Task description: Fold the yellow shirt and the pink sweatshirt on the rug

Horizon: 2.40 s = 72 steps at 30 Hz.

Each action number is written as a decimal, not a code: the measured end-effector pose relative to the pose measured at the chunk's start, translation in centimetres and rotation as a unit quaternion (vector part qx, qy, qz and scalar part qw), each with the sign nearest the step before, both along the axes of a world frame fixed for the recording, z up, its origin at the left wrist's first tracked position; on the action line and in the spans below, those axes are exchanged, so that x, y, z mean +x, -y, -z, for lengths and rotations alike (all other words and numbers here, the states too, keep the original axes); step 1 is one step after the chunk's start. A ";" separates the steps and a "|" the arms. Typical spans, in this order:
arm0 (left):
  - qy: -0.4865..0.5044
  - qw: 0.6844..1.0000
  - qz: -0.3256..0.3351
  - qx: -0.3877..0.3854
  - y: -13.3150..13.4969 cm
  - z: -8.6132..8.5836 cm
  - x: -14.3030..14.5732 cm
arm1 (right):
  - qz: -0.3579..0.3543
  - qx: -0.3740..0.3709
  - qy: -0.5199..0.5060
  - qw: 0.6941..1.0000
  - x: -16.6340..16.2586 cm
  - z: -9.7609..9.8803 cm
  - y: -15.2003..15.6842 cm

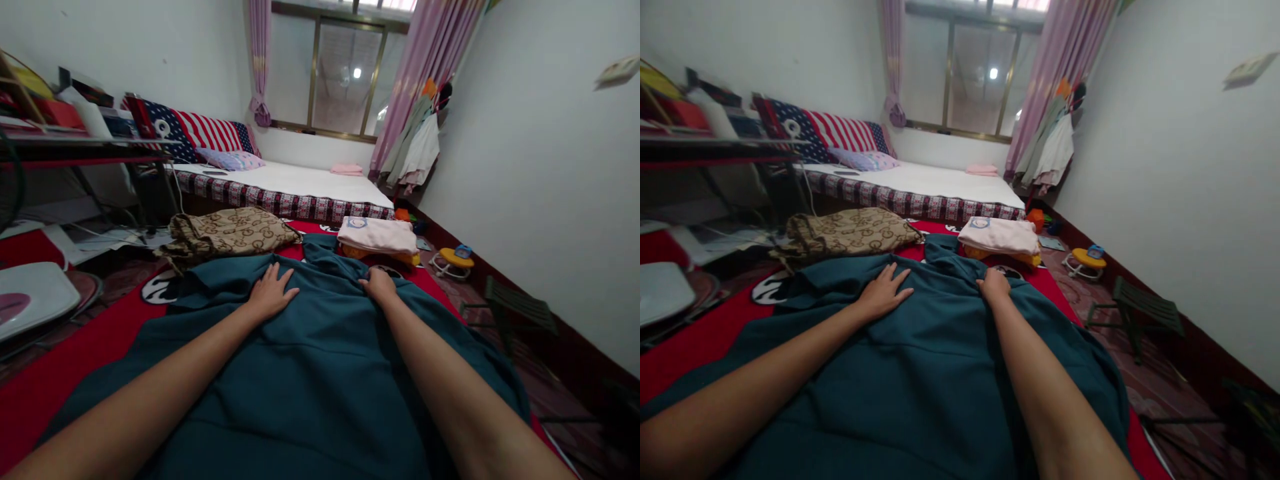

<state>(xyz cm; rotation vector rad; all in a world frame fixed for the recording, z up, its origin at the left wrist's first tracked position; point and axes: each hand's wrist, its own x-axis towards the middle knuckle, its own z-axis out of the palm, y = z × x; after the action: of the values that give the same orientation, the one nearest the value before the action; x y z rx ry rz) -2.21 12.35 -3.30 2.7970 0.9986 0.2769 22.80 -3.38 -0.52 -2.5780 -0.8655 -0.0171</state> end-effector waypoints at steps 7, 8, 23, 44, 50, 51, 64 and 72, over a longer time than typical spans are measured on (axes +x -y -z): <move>0.036 0.999 -0.002 0.014 -1.9 -0.6 1.2 | 0.013 0.143 0.064 0.988 1.5 -2.1 -0.8; 0.036 0.999 -0.008 0.011 -2.6 -0.7 1.6 | 0.018 0.177 0.072 0.981 1.8 -2.1 -1.0; -0.133 0.991 -0.028 0.008 -5.1 -2.2 4.8 | -0.171 -0.074 0.088 0.978 0.9 1.7 -1.9; -0.038 0.974 0.036 0.218 1.3 -6.8 -8.6 | -0.269 -0.135 0.036 0.953 -2.8 0.8 13.3; -0.051 0.966 0.252 0.039 7.9 -1.6 -6.7 | -0.251 -0.057 -0.047 0.965 -5.2 -4.1 20.1; -0.048 0.968 0.243 0.038 8.2 -0.7 -6.5 | -0.240 -0.066 -0.077 0.965 -5.6 -4.8 21.6; 0.007 0.940 0.332 0.075 8.9 -0.1 -6.9 | -0.156 -0.284 -0.034 0.946 -11.4 -4.9 27.1; -0.038 0.927 0.373 0.026 8.9 0.0 -6.6 | -0.196 -0.067 -0.018 0.978 -6.1 -12.5 23.3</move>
<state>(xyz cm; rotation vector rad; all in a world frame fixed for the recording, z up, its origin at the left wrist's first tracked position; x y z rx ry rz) -8.81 3.42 -3.34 2.9954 -0.1157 0.0886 16.67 -26.63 12.02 -2.4711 -1.3861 0.2074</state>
